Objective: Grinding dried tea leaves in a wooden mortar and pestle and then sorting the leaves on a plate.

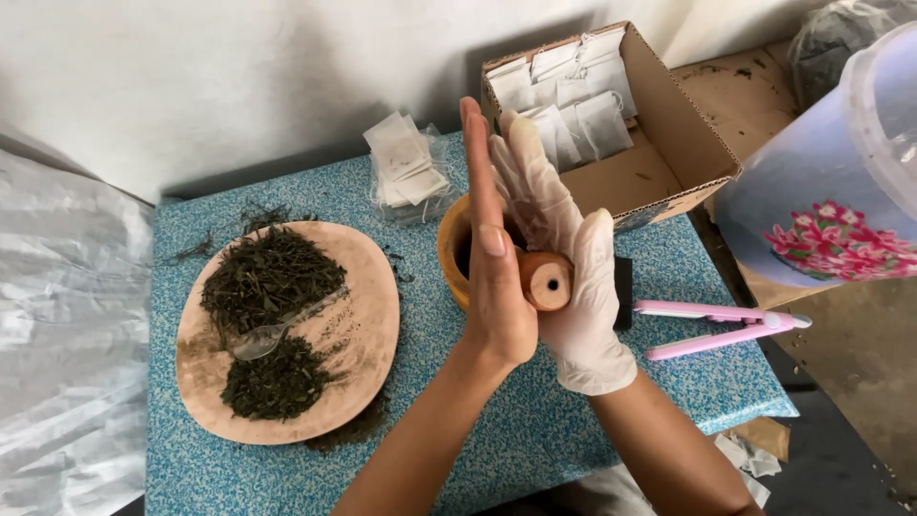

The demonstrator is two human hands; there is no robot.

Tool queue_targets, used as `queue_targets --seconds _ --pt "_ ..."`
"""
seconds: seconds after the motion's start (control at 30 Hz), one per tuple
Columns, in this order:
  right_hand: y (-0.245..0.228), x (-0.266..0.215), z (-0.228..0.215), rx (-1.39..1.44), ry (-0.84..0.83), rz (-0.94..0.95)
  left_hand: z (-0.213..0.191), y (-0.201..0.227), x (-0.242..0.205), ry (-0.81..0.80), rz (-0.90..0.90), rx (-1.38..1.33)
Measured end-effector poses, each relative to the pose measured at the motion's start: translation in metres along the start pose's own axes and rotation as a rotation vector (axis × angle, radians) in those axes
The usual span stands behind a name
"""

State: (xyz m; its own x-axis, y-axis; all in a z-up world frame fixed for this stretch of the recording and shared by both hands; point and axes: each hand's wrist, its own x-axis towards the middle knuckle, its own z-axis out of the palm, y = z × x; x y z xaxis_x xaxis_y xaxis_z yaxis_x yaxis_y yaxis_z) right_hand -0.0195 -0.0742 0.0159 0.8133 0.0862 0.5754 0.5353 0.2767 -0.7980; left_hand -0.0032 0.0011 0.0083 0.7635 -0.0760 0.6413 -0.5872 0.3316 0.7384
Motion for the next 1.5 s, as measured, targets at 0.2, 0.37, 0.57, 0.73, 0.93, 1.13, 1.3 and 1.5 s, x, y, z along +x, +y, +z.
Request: queue_targets --seconds 0.2,0.37,0.57,0.73,0.93,1.13,1.3,1.5 --pt "-0.001 0.007 0.003 -0.014 -0.064 -0.045 -0.002 -0.004 0.002 0.042 0.034 -0.024" --pt "0.005 0.009 -0.001 -0.039 -0.087 -0.028 -0.004 -0.006 -0.001 0.061 0.014 0.065" --pt "-0.001 0.011 0.0 -0.068 -0.135 -0.075 -0.004 -0.006 0.001 0.081 0.029 0.043" --pt "-0.003 0.025 -0.007 -0.096 -0.169 -0.101 -0.007 -0.001 0.009 0.145 -0.034 0.196" --pt "0.001 0.032 -0.031 -0.151 -0.168 -0.011 -0.022 0.008 0.026 0.283 -0.079 0.54" --pt "0.028 0.044 -0.04 0.056 0.036 0.01 -0.056 -0.033 -0.033 0.302 0.001 0.433" --pt "0.023 0.046 -0.039 0.046 -0.021 -0.231 -0.076 -0.076 -0.085 0.157 0.113 0.685" --pt "0.031 0.054 -0.032 0.074 0.054 -0.001 -0.073 -0.085 -0.088 -0.059 -0.069 0.644"
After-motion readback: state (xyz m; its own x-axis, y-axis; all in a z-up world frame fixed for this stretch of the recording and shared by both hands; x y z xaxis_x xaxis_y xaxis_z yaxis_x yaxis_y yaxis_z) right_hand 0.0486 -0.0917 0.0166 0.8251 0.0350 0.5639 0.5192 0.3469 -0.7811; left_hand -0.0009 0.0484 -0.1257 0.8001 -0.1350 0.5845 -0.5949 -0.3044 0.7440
